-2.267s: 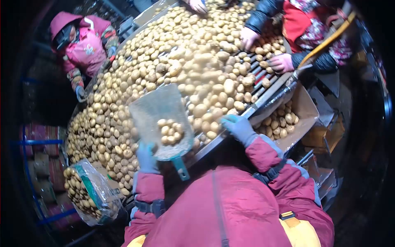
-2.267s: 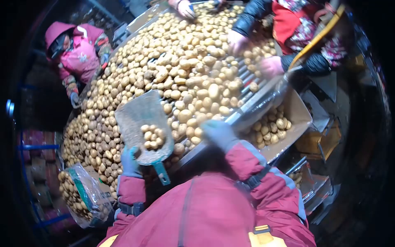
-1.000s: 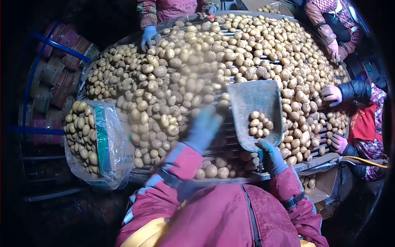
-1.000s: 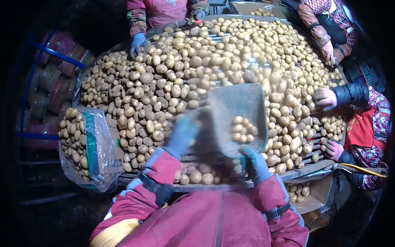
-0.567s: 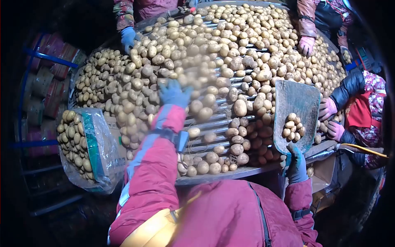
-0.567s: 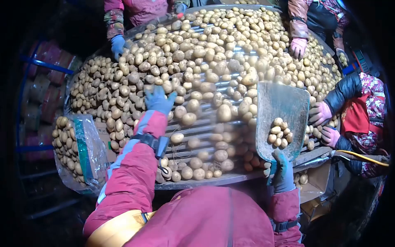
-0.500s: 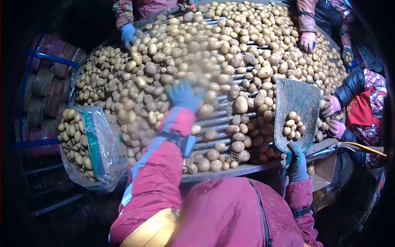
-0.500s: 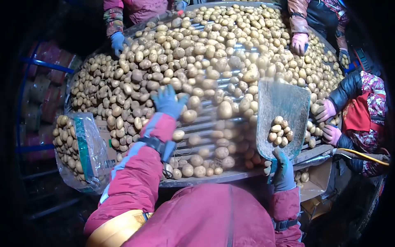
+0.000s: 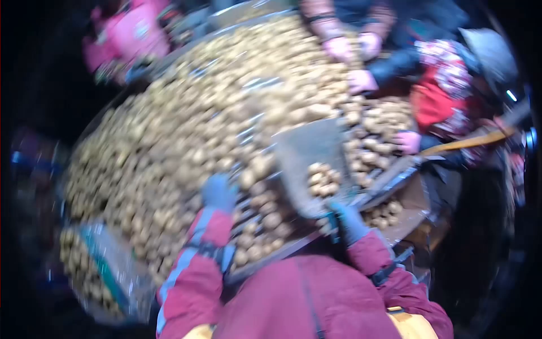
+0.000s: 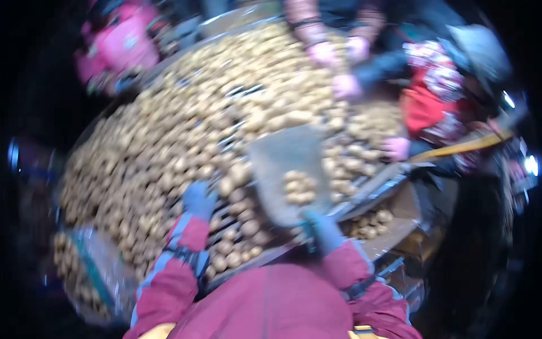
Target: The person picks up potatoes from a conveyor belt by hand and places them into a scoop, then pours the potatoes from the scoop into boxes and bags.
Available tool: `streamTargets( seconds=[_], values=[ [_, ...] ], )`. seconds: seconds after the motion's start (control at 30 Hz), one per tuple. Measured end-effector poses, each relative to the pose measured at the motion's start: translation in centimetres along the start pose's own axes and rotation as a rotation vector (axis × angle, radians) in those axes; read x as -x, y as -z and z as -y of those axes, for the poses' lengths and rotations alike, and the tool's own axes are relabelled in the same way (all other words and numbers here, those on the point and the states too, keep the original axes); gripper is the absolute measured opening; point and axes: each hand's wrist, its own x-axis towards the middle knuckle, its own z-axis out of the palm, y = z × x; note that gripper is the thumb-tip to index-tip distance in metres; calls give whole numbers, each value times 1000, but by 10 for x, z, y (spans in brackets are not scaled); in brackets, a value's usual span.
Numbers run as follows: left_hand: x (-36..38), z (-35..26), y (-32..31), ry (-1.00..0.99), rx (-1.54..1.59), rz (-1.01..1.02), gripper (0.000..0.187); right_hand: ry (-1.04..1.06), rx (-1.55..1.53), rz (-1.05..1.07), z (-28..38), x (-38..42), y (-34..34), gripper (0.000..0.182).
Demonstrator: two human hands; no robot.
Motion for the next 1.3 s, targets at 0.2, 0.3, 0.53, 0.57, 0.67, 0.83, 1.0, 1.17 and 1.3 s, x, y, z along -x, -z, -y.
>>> streamTargets(
  seconds=[0.2,0.3,0.53,0.57,0.67,0.83,1.0,1.17,1.3],
  values=[
    [-22,6,-11,-23,-99,184,33,26,214,-131,22,69,-11,39],
    [-17,23,-39,-35,11,96,34,29,137,-135,-14,53,23,38],
    [-23,36,-36,223,244,217,36,76,157,-129,-39,80,68,42],
    [-27,37,-36,287,335,229,36,63,170,-115,-45,80,76,43],
    [-34,9,-9,399,528,66,30,121,161,-34,-78,55,116,41],
    [-60,-40,0,538,1167,186,23,96,69,-98,-91,70,132,42],
    [-77,-203,55,292,1232,370,21,89,81,-142,-88,109,147,45],
    [-77,-329,51,-31,1280,609,22,192,-5,-178,-98,112,189,46],
    [-50,-431,61,-50,1317,889,28,239,-190,-194,-156,97,202,46]
  ],
)
